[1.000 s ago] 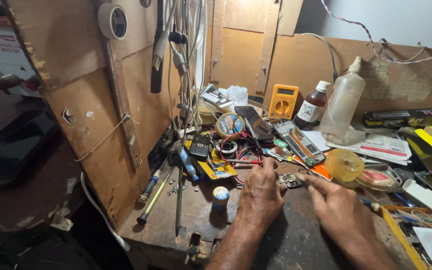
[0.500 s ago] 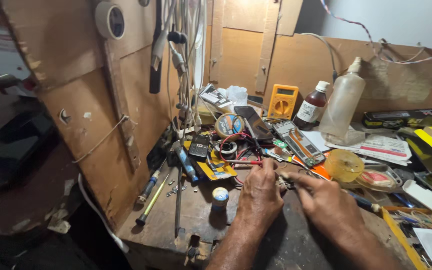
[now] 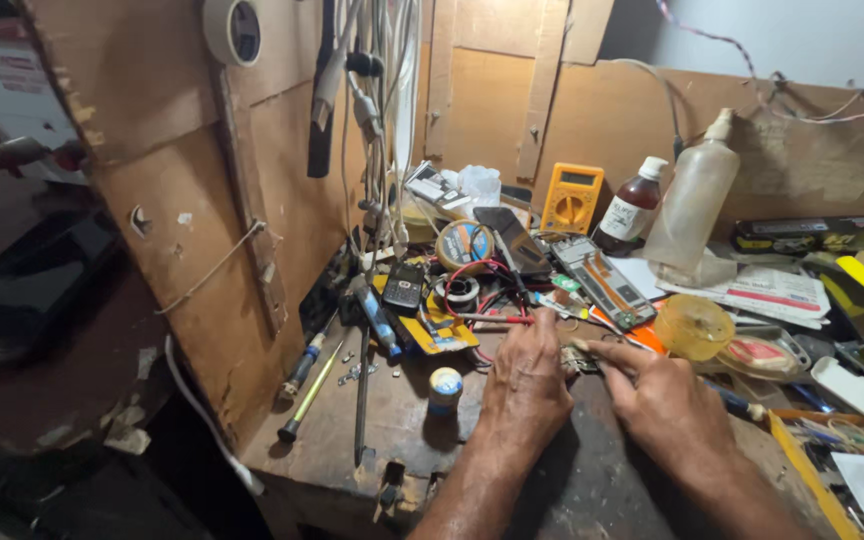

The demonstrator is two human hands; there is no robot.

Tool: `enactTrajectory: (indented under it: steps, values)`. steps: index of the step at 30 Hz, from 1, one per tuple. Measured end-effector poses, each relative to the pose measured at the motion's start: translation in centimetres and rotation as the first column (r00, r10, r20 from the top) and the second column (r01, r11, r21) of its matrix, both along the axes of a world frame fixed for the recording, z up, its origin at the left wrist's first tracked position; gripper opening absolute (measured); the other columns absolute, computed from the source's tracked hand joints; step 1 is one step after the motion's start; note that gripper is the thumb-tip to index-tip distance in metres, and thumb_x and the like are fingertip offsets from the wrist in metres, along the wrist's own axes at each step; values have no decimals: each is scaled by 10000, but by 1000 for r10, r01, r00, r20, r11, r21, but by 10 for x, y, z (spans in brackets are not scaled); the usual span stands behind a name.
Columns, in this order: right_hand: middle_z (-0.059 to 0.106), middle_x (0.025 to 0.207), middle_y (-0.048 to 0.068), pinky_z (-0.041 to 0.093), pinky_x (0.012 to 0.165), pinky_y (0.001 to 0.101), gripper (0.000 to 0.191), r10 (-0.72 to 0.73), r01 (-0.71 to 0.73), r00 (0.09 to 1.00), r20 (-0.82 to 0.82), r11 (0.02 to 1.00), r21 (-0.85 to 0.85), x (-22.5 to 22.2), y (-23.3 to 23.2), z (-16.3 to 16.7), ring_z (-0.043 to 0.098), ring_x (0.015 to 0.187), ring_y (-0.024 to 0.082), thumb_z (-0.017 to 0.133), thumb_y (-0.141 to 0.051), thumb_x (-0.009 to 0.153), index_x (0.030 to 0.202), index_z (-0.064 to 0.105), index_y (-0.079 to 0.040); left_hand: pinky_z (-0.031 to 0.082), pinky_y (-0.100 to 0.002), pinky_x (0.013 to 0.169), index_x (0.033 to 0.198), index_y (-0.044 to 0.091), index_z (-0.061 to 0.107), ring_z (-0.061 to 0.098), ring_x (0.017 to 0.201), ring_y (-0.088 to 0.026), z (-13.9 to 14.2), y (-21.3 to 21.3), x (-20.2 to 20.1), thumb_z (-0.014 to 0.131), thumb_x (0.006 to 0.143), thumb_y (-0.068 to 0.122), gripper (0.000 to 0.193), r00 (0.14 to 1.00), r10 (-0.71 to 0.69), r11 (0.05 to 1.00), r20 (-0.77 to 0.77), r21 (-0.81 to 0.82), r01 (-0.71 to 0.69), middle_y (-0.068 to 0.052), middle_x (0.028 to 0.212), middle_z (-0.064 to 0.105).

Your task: The person uses a hot air gun on a small circuit board, then tests it with a multimeter. They apply liquid from a squeeze bottle to the board and continue probing with the multimeter leads. The board remains on the workbench throughout.

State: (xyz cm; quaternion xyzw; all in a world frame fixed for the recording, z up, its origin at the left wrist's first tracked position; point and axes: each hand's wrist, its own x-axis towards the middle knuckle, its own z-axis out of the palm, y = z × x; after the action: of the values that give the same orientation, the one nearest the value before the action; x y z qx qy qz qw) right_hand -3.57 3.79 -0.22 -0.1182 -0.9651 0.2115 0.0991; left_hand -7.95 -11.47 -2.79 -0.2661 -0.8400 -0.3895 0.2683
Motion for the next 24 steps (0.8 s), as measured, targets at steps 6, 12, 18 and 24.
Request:
enactTrajectory:
  steps: [6,12,18,24]
  values:
    - [761,985,199,579,826,516,351,-46,28,984,-171,994,-108,-6,5,-3,727,939,407,599,-452,922,1218,747,-336,496,-526,835,1168,-31,497,630,932,-428,-3,2,-3,735,816,-40,425,999,0,1000,38,23,-1,-237,897,636]
    - [776,939,194,615,811,477,331,48,-52,998,-42,994,-95,-5,9,-3,765,887,390,604,-435,924,1215,752,-383,495,-528,817,1283,-27,456,612,927,-445,-6,2,-5,740,735,-63,619,999,-46,993,20,110,44,-245,927,623]
    - [765,979,190,591,823,511,342,82,-82,992,-91,997,-5,-2,3,-4,742,926,397,588,-399,912,1208,753,-362,475,-540,796,1314,-58,427,587,896,-465,-13,4,-7,731,723,-74,665,995,-46,990,-83,133,57,-260,950,610]
    - [767,976,163,595,808,503,367,56,-53,996,-65,998,46,-1,-1,-1,748,894,384,593,-376,891,1225,742,-411,476,-541,826,1194,-18,446,599,912,-442,-16,4,-6,708,810,-33,465,1000,-24,995,17,98,22,-241,882,586]
